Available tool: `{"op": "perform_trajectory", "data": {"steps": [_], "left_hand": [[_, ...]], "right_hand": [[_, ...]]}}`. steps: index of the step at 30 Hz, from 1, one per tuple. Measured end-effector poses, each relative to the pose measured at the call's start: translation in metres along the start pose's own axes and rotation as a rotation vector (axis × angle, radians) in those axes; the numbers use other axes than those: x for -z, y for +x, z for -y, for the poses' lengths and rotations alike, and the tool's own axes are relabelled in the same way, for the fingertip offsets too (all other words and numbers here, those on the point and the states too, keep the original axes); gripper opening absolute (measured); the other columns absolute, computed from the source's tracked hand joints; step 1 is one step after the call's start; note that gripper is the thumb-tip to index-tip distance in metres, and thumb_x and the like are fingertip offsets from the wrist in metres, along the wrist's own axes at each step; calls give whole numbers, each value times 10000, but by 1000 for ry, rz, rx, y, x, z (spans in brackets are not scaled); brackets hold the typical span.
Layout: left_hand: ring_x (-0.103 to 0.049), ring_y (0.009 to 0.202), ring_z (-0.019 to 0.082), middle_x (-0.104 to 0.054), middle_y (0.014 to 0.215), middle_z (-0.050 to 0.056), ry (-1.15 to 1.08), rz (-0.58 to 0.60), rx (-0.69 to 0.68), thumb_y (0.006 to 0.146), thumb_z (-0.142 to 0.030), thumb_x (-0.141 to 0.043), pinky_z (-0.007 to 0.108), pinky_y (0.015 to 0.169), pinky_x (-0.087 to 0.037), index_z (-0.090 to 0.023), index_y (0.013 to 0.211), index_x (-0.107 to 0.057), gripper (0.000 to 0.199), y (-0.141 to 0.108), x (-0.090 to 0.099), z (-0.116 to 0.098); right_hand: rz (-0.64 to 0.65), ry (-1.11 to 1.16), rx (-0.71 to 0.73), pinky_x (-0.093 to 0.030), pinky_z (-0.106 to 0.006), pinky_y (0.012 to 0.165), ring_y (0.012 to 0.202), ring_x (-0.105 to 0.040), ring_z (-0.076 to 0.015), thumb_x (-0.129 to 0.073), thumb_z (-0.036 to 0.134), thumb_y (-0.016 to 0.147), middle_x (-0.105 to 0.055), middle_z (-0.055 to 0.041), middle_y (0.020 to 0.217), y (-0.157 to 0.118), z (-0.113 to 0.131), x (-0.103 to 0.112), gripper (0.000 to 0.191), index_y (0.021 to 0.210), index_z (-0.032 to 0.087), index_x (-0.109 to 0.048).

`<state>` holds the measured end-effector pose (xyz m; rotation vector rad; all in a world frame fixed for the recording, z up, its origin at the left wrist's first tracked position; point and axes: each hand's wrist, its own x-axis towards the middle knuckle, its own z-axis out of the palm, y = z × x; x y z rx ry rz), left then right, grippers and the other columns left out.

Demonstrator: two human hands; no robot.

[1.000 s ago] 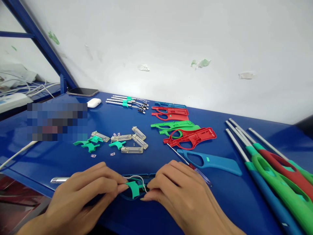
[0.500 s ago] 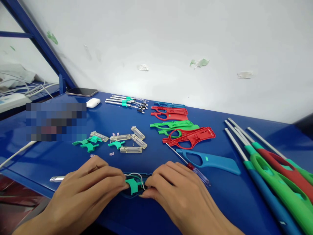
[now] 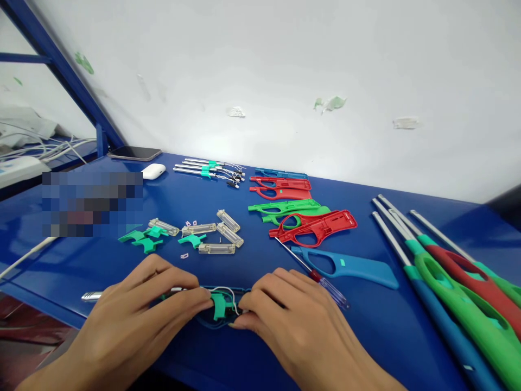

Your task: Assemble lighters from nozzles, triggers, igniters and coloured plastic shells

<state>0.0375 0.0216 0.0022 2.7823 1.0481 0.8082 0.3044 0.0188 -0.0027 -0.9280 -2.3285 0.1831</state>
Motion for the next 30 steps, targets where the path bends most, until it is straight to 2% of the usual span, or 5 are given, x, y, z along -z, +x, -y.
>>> {"op": "perform_trajectory", "data": {"steps": [5, 12, 21, 26, 30], "left_hand": [[-490, 947, 236, -674, 1082, 42, 21, 15, 42, 1104, -111, -464, 357, 786, -490, -241, 1197, -681, 269, -5, -5, 2], [-518, 895, 221, -704, 1031, 29, 31, 41, 17, 1153, -182, -349, 389, 852, -509, -225, 1115, -702, 357, -2, -5, 1], [-560, 872, 197, -717, 958, 7, 23, -23, 6, 1178, -251, -340, 338, 783, -472, -209, 1047, -685, 370, 8, -3, -1], [-558, 943, 192, -694, 1039, 14, -16, -12, 24, 1182, -257, -318, 323, 751, -445, -211, 1093, -656, 353, 9, -5, 2], [-532, 991, 210, -653, 1123, 50, -19, 19, 17, 1164, -181, -334, 337, 817, -463, -192, 1174, -641, 307, 7, -6, 4]], "right_hand": [[3, -4, 29, -525, -269, 724, 752, -685, -125, -458, 334, 1155, -754, 10, 847, 1, 2, 1, 366, 942, 209, -726], [14, 1, 32, -522, -270, 724, 747, -687, -115, -442, 336, 1161, -762, 18, 853, 4, 3, 2, 376, 954, 212, -731], [-19, -16, -12, -523, -284, 747, 758, -671, -146, -545, 336, 1122, -729, 20, 858, -3, 0, -2, 240, 963, 226, -687], [-30, -53, -17, -522, -278, 734, 741, -672, -142, -513, 370, 1134, -729, 26, 849, -2, 3, 0, 283, 957, 232, -686], [-63, -71, -6, -522, -275, 724, 726, -673, -136, -485, 362, 1145, -732, 21, 838, 0, 4, 0, 316, 949, 228, -694]]}}
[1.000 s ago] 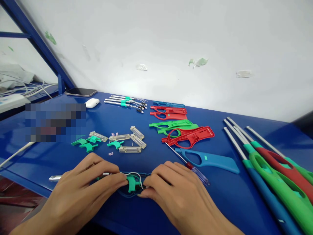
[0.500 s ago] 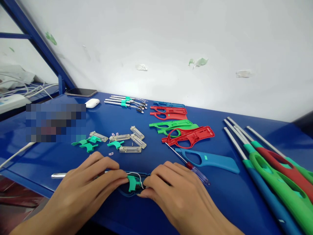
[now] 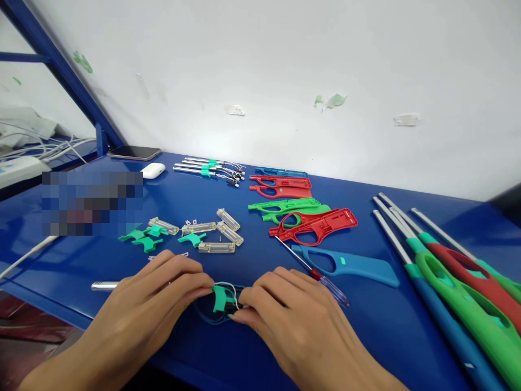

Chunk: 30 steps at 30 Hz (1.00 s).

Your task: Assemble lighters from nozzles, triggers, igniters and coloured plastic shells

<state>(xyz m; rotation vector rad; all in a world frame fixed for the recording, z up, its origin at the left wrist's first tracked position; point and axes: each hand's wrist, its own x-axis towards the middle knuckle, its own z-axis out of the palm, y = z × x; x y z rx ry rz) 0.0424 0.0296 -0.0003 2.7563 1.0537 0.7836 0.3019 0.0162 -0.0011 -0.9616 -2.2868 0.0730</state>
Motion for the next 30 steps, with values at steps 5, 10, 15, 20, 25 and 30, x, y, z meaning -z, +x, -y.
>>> {"op": "perform_trajectory", "data": {"steps": [5, 10, 15, 20, 25, 30], "left_hand": [[-527, 960, 225, -662, 1112, 60, 39, 10, -27, 1114, -68, -370, 366, 851, -500, -171, 1181, -653, 309, 0, 2, 0], [-557, 977, 235, -671, 1157, 54, 60, 14, -32, 1017, 36, -427, 327, 701, -506, -198, 1245, -643, 392, 0, 4, 1], [-591, 1006, 242, -698, 1180, 41, 60, 39, -32, 971, 65, -430, 305, 636, -498, -232, 1277, -644, 477, -2, 5, 2], [-582, 941, 236, -694, 1157, 49, 31, 72, -40, 938, 81, -455, 336, 676, -537, -232, 1253, -670, 493, -1, 4, 2], [-576, 866, 238, -709, 1055, 46, 55, 54, -58, 1032, -45, -483, 340, 590, -495, -217, 1139, -724, 315, 5, 8, -5], [-535, 807, 214, -690, 982, 26, 71, 23, -83, 1123, -197, -457, 346, 603, -492, -212, 1040, -730, 286, 7, 10, -8]], "right_hand": [[5, 1, -5, -513, -285, 729, 729, -661, -144, -474, 361, 1149, -728, 29, 841, 0, -1, -2, 317, 951, 233, -685], [15, 9, -24, -512, -294, 739, 751, -656, -150, -482, 353, 1146, -727, 32, 868, -2, -1, -3, 288, 968, 238, -677], [10, 19, -39, -508, -291, 762, 765, -651, -150, -491, 344, 1145, -726, 41, 883, -3, -1, -2, 260, 988, 247, -674], [11, 25, -30, -499, -288, 788, 787, -665, -147, -492, 321, 1148, -730, 38, 891, -4, 0, -2, 244, 1001, 240, -670], [27, 28, -8, -492, -290, 801, 792, -672, -131, -460, 308, 1160, -727, 45, 891, -4, 0, -1, 269, 1004, 232, -666], [29, 35, 14, -503, -281, 786, 791, -676, -120, -443, 292, 1164, -737, 48, 891, 0, 0, 2, 302, 998, 231, -689]]}}
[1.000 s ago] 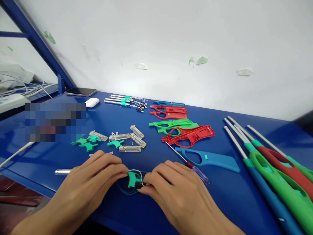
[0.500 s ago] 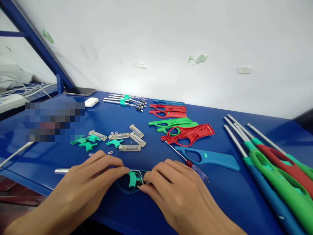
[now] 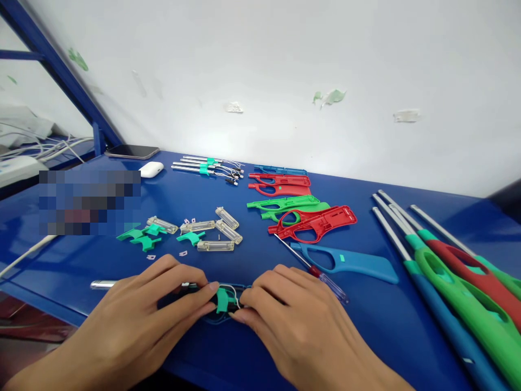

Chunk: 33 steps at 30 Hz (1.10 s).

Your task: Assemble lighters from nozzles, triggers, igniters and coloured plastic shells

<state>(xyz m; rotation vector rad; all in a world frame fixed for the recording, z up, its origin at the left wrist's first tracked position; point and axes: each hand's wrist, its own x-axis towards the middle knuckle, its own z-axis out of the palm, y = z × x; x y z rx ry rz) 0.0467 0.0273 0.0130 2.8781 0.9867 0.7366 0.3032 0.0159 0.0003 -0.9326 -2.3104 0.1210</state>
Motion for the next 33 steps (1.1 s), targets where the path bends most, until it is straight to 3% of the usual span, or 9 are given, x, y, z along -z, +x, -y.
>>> {"op": "perform_trajectory", "data": {"steps": [4, 9, 17, 25, 33], "left_hand": [[-547, 825, 208, -680, 996, 27, 37, 43, -22, 1150, -227, -394, 337, 588, -466, -205, 1035, -720, 347, 1, 2, 0], [-582, 739, 198, -658, 840, 21, 132, 68, -125, 1165, -176, -209, 349, 561, -450, -180, 1022, -729, 539, 11, 10, -3], [-575, 686, 177, -617, 831, -1, 183, 131, -304, 1154, -163, -242, 344, 528, -445, -155, 1113, -690, 450, 21, 10, 3], [-546, 693, 181, -595, 825, 2, 163, 104, -279, 1158, -165, -254, 335, 554, -424, -168, 1046, -675, 436, 19, 6, 6], [-543, 687, 189, -612, 818, 8, 136, 65, -256, 1154, -154, -274, 340, 542, -403, -156, 1073, -690, 423, 18, 3, 8]], "right_hand": [[18, 6, 21, -519, -276, 816, 827, -682, -128, -439, 260, 1160, -750, 32, 929, -3, 1, 3, 310, 1035, 238, -722], [94, 50, -35, -522, -283, 738, 778, -648, -147, -430, 284, 1159, -712, 15, 878, -5, -1, 3, 326, 998, 233, -709], [86, 43, -25, -491, -258, 667, 692, -627, -127, -388, 332, 1169, -689, 19, 773, 1, -1, 0, 452, 839, 213, -672], [62, 67, -84, -498, -268, 699, 724, -642, -135, -430, 333, 1163, -696, 13, 812, 1, 3, 0, 373, 893, 217, -659], [49, 54, -44, -471, -259, 666, 690, -624, -123, -455, 308, 1157, -672, 24, 783, 2, -1, 0, 345, 884, 208, -640]]}}
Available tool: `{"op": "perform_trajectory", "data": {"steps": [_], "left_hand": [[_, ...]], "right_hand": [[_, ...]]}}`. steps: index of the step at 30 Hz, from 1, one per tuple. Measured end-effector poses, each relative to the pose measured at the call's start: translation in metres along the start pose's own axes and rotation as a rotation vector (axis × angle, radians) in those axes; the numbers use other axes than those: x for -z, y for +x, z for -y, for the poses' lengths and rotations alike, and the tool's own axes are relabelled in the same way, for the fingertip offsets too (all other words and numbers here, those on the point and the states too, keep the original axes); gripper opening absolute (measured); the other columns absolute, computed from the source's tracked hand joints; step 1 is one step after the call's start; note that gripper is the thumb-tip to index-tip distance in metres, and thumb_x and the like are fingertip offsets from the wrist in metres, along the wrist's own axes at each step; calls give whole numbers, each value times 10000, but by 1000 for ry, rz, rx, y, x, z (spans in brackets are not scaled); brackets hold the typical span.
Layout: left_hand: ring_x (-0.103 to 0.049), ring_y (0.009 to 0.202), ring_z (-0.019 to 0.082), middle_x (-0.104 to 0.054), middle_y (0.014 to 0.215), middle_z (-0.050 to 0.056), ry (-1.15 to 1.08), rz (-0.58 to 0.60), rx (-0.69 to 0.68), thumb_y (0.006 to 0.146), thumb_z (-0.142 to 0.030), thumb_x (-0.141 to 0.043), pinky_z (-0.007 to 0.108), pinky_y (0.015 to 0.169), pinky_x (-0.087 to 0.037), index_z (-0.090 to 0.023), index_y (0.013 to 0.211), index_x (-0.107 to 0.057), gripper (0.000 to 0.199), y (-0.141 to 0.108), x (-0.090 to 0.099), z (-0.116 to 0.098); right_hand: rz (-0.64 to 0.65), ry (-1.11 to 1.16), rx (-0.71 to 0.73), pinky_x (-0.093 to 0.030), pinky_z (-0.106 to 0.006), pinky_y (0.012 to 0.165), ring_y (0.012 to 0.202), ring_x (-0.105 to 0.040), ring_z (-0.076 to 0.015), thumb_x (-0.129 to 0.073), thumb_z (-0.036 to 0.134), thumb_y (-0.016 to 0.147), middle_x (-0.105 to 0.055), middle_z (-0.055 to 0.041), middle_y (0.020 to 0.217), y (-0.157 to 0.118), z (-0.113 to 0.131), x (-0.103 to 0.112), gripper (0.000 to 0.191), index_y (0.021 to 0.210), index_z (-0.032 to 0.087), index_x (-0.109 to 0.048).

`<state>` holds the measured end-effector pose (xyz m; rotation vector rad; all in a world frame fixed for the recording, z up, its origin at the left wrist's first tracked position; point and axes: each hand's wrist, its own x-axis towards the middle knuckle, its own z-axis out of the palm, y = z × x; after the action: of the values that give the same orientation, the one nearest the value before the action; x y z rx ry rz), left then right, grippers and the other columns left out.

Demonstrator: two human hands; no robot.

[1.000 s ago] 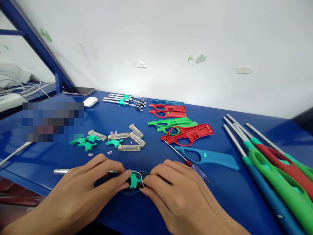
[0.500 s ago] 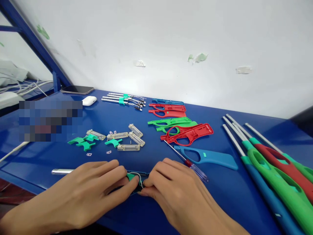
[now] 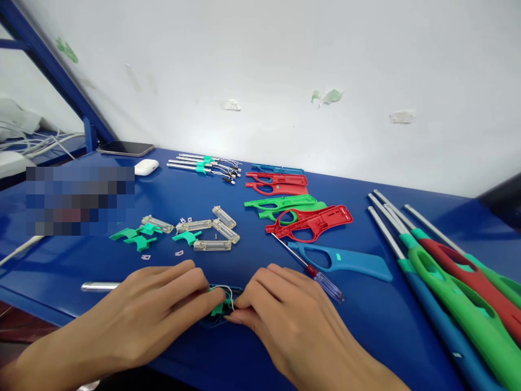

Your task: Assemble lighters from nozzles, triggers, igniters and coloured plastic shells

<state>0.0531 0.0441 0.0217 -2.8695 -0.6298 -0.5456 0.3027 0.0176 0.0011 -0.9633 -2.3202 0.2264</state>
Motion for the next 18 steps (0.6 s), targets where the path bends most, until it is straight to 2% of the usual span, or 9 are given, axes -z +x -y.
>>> {"op": "perform_trajectory", "data": {"steps": [6, 11, 18], "left_hand": [[-522, 672, 190, -601, 805, 8, -24, -4, 5, 1153, -160, -291, 337, 540, -387, -165, 1077, -697, 413, -2, -4, 0], [-507, 665, 190, -596, 799, 6, -26, -8, 10, 1161, -180, -278, 345, 530, -365, -175, 1062, -702, 435, -1, -4, 1], [-504, 690, 187, -596, 818, 8, -33, 5, 1, 1156, -158, -299, 343, 535, -364, -171, 1056, -701, 415, -1, -2, -1]], "right_hand": [[-21, 65, 25, -447, -236, 621, 663, -590, -104, -478, 309, 1150, -652, 36, 756, 2, -2, 0, 335, 861, 200, -608], [-51, 131, -43, -474, -222, 632, 690, -610, -104, -543, 330, 1124, -648, 30, 779, -1, -2, -2, 312, 843, 207, -599], [-10, 96, -83, -476, -221, 592, 658, -619, -99, -427, 440, 1151, -643, 28, 741, 2, 1, 2, 462, 794, 212, -610]]}}
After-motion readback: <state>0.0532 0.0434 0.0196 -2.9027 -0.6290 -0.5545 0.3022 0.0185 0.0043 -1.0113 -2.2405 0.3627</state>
